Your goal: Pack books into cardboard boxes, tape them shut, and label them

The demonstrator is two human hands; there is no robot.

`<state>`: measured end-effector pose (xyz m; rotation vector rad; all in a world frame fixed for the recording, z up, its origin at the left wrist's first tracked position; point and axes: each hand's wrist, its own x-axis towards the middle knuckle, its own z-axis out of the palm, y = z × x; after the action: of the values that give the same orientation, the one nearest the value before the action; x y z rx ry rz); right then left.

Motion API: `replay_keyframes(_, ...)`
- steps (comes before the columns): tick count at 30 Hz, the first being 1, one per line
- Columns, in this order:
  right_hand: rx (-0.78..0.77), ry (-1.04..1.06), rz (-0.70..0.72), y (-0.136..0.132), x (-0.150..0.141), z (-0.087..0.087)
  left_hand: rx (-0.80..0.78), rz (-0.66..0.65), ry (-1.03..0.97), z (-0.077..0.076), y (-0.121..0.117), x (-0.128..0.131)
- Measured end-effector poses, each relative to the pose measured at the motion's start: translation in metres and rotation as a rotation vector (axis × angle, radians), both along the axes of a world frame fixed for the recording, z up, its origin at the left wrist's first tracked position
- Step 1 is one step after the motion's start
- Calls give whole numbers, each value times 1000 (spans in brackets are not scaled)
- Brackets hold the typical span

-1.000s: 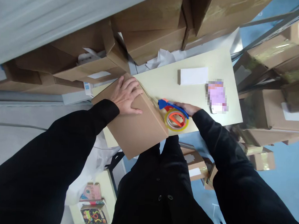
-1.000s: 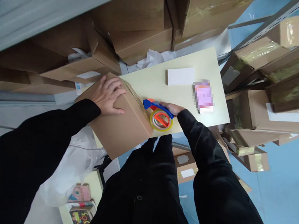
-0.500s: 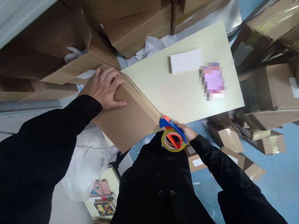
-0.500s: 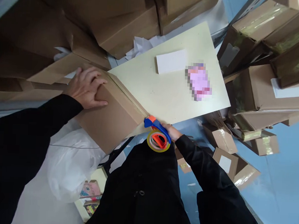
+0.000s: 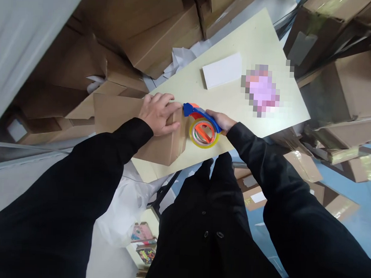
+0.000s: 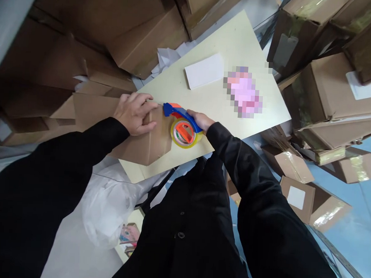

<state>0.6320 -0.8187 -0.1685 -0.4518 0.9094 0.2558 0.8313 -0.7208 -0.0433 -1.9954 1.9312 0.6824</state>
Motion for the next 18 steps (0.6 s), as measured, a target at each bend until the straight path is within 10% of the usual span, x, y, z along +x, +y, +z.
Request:
replay_keyframes(11,61,-202,-163,111,-83,17,6,183,-115,-1,1,-7)
replay_keyframes(18,92,-34,5,22,-32,-2,-106,787,-370,-10,4,20)
